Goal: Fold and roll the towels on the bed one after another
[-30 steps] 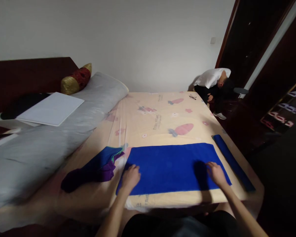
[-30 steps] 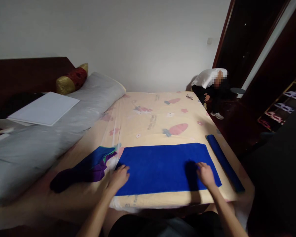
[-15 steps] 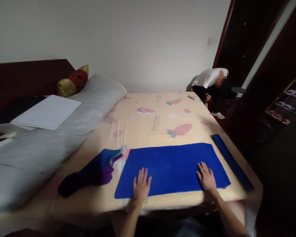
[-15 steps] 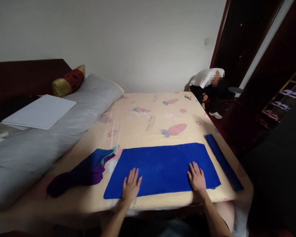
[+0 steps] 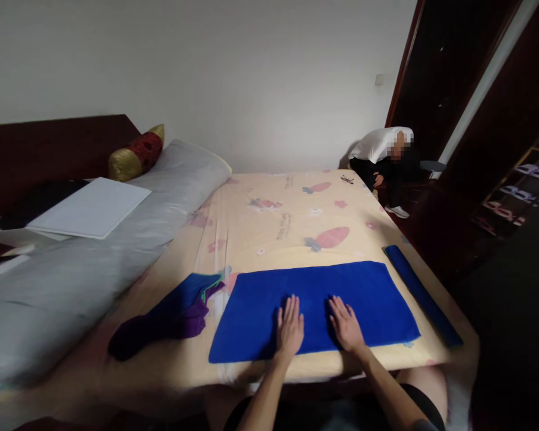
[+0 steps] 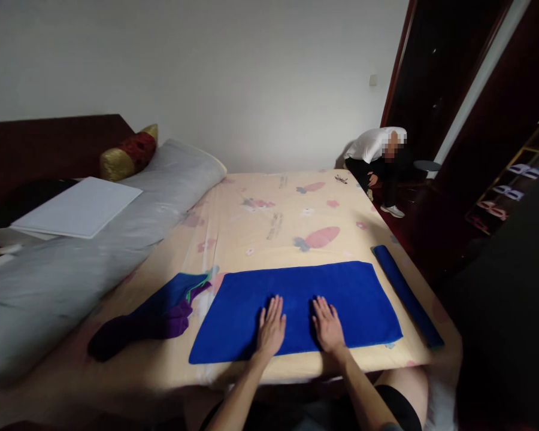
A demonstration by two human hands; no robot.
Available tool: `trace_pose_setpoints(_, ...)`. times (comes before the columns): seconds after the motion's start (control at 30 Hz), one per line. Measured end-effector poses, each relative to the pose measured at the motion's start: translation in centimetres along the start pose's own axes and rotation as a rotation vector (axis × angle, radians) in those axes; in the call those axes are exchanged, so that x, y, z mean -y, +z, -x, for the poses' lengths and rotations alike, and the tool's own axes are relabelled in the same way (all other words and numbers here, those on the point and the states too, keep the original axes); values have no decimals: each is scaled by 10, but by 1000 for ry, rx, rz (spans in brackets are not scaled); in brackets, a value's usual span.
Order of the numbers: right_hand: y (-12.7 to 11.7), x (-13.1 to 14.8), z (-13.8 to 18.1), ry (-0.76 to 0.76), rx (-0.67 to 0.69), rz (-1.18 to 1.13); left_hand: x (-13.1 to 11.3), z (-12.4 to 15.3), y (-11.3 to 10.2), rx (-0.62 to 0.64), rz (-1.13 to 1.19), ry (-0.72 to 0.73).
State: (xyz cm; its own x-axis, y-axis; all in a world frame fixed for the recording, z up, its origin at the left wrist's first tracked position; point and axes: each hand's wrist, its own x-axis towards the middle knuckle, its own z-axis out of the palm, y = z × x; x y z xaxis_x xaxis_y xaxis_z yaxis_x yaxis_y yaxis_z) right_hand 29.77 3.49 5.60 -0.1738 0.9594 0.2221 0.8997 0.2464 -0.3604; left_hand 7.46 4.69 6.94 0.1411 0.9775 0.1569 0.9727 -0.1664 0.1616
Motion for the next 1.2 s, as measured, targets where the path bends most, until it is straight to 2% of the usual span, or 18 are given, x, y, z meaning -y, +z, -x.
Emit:
trace_pose_setpoints(0.07,12,27,-10,-82,66,-42,-30,-5,13,38,61,99)
trace_pose_setpoints(0.1,15,33,-14,-103,89,-54,-37,-6,17,53,86,130)
trace_pose_setpoints(0.17,13,27,-16,-92,105,-57,-32,-5,20,69,112,151)
trace_pose_setpoints(0.2,9,14,-14,-62,96,-46,-20,-4,18,65,107,131)
trace_pose_setpoints(0.27,-5,-24,-5,42,53,-4,19,3,8,46,73,31)
trace_pose_setpoints(0.33,-23,-70,11,195,-23,80,68,13,-6,9,-17,-197)
trace_pose_setpoints(0.43,-49,-130,38,328,-79,132,132,30,-28,5,-73,-390)
trace_pose_setpoints(0.5,-57,-150,50,356,-101,140,153,38,-37,-5,-92,-429)
trace_pose_setpoints(0.53,-58,-152,52,363,-110,141,155,38,-39,-16,-97,-434)
trace_pose_setpoints(0.57,-56,-148,50,365,-118,138,152,37,-39,-30,-99,-431)
trace_pose_setpoints(0.63,-45,-128,40,335,-111,120,131,28,-33,-45,-90,-392)
trace_pose_setpoints(0.87,17,2,-28,-52,96,-38,-9,-19,15,43,43,31)
trace_pose_setpoints(0.93,20,19,-43,-134,153,-72,-28,-27,23,92,92,108)
trace_pose_setpoints(0.97,19,18,-48,-153,165,-76,-29,-30,25,107,103,120)
trace_pose_setpoints(1.0,15,11,-51,-147,162,-68,-23,-32,25,112,104,110)
trace_pose_setpoints(1.07,1,-20,-50,-60,125,-22,7,-34,18,94,83,36)
trace_pose_setpoints(1.2,-34,-113,-22,264,-10,133,105,-24,-7,39,18,-221)
